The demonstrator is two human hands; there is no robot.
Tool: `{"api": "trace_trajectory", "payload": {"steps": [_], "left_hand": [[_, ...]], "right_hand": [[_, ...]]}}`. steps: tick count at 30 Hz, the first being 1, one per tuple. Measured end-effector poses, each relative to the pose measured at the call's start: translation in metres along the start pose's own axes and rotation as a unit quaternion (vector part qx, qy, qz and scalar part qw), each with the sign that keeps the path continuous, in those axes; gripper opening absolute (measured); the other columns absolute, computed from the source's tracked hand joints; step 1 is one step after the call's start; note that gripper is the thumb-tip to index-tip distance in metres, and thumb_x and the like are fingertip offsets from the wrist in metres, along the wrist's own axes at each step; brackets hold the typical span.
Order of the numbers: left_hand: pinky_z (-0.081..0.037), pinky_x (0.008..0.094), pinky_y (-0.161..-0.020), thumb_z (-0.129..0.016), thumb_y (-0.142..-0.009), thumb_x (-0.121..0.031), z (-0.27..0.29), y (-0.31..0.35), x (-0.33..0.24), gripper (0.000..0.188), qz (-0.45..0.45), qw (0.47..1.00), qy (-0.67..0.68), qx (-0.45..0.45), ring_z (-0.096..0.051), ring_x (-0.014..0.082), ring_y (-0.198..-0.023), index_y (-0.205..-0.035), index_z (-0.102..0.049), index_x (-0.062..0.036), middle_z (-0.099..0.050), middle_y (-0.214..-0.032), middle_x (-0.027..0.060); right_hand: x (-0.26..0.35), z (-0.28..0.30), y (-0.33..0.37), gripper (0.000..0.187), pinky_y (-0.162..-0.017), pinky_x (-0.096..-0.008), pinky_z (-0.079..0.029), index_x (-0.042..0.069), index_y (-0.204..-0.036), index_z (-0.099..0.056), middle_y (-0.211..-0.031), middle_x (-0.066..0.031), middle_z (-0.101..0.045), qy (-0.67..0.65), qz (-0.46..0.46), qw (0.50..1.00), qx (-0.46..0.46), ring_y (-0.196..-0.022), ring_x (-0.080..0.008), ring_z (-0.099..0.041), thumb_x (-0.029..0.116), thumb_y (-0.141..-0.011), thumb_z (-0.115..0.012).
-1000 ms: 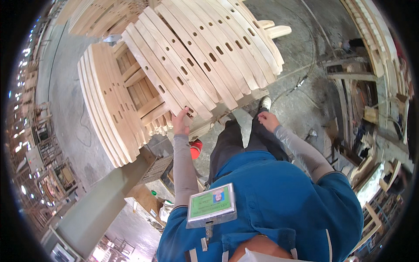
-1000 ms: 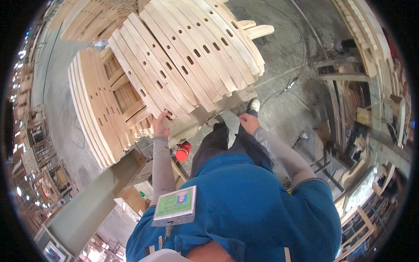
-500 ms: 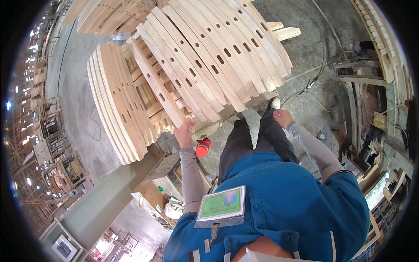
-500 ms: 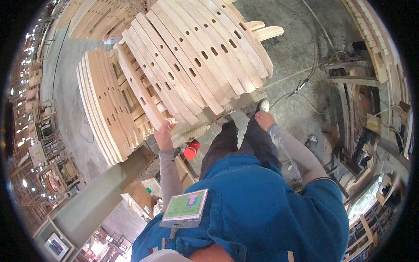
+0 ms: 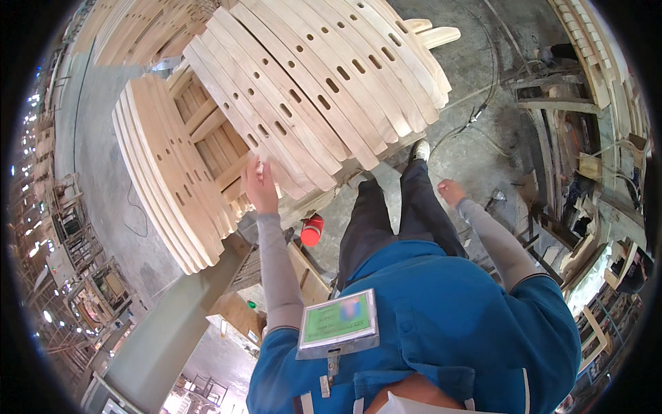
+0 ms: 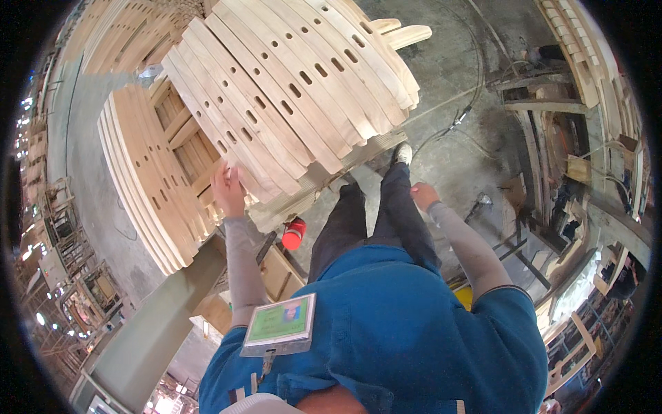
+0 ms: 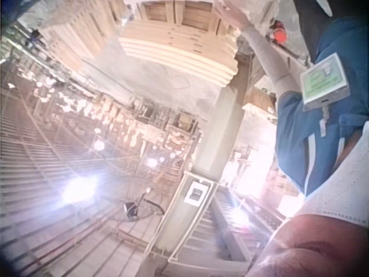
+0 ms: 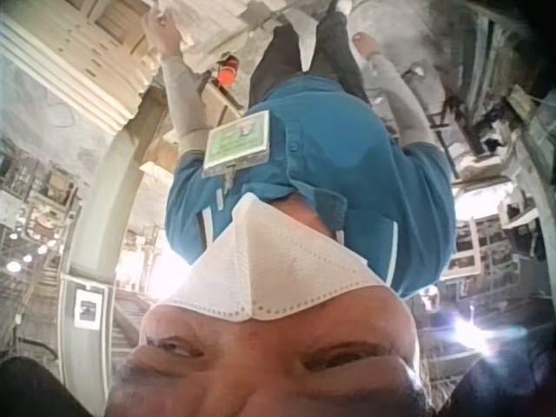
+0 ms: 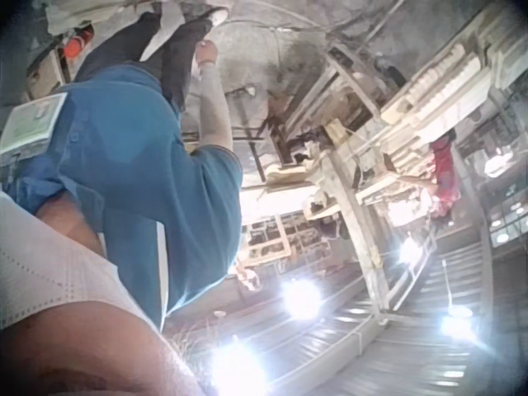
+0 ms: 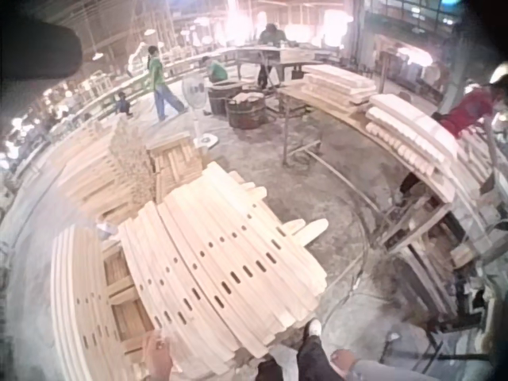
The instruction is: The person applies a liquid finish to stacked wooden chair parts using a brush and a spray gun. They move between stacks, dip the brush into a container, and spray the surfaces of the parts. The person also repositions the stacks and handles the parts by hand.
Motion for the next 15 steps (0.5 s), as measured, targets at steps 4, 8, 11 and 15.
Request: {"api": "trace_trajectory", "payload": {"steps": [4,8,11,15], "left_hand": [[-0.042,0.0257,-0.062,-0.060,-0.078,-0.014,-0.001,-0.047,-0.002,0.022,-0.091,0.979,-0.092,0.158,-0.051,0.0163,-0.069,-0.097,-0.060,-0.0044,-0.053,-0.080,0.0075],[-0.042,0.0268,-0.064,-0.059,-0.076,-0.008,-0.014,-0.067,-0.008,0.017,-0.059,0.955,-0.110,0.270,-0.052,0.0151,-0.070,-0.092,-0.060,-0.0014,-0.054,-0.075,0.0059],[-0.043,0.0282,-0.064,-0.058,-0.076,-0.007,-0.017,-0.073,-0.022,0.010,-0.110,0.952,-0.114,0.262,-0.053,0.0168,-0.070,-0.084,-0.059,-0.0007,-0.055,-0.074,0.0065],[-0.043,0.0303,-0.064,-0.055,-0.079,-0.009,-0.028,-0.065,-0.049,0.009,-0.198,0.941,-0.170,0.215,-0.055,0.0230,-0.069,-0.075,-0.058,-0.0011,-0.056,-0.077,0.0113]], "right_hand": [[0.010,0.009,0.003,0.020,-0.072,-0.0398,-0.045,0.004,-0.080,-0.060,-0.082,-0.0178,-0.060,-0.016,0.001,1.000,-0.010,-0.081,-0.0340,-0.057,0.019,-0.073,-0.049],[-0.011,0.008,0.011,0.019,-0.072,-0.0384,-0.045,0.004,-0.081,-0.061,-0.081,-0.0182,-0.061,-0.056,-0.038,0.997,-0.030,-0.082,-0.0330,-0.058,0.019,-0.073,-0.051],[-0.040,-0.004,0.016,0.018,-0.067,-0.0355,-0.046,0.005,-0.079,-0.061,-0.076,-0.0145,-0.061,-0.086,-0.049,0.994,-0.053,-0.075,-0.0280,-0.059,0.019,-0.072,-0.052],[-0.069,-0.008,0.033,0.019,-0.059,-0.0311,-0.047,0.003,-0.076,-0.062,-0.067,-0.0105,-0.062,-0.059,-0.040,0.994,-0.087,-0.061,-0.0193,-0.061,0.019,-0.074,-0.052]]}}
Point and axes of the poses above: each hand's wrist, its own y-axis away from the middle knuckle, its own z-axis out of the back of the hand, x = y × z, the point moved 8 cm from there along -y, towards the middle knuckle
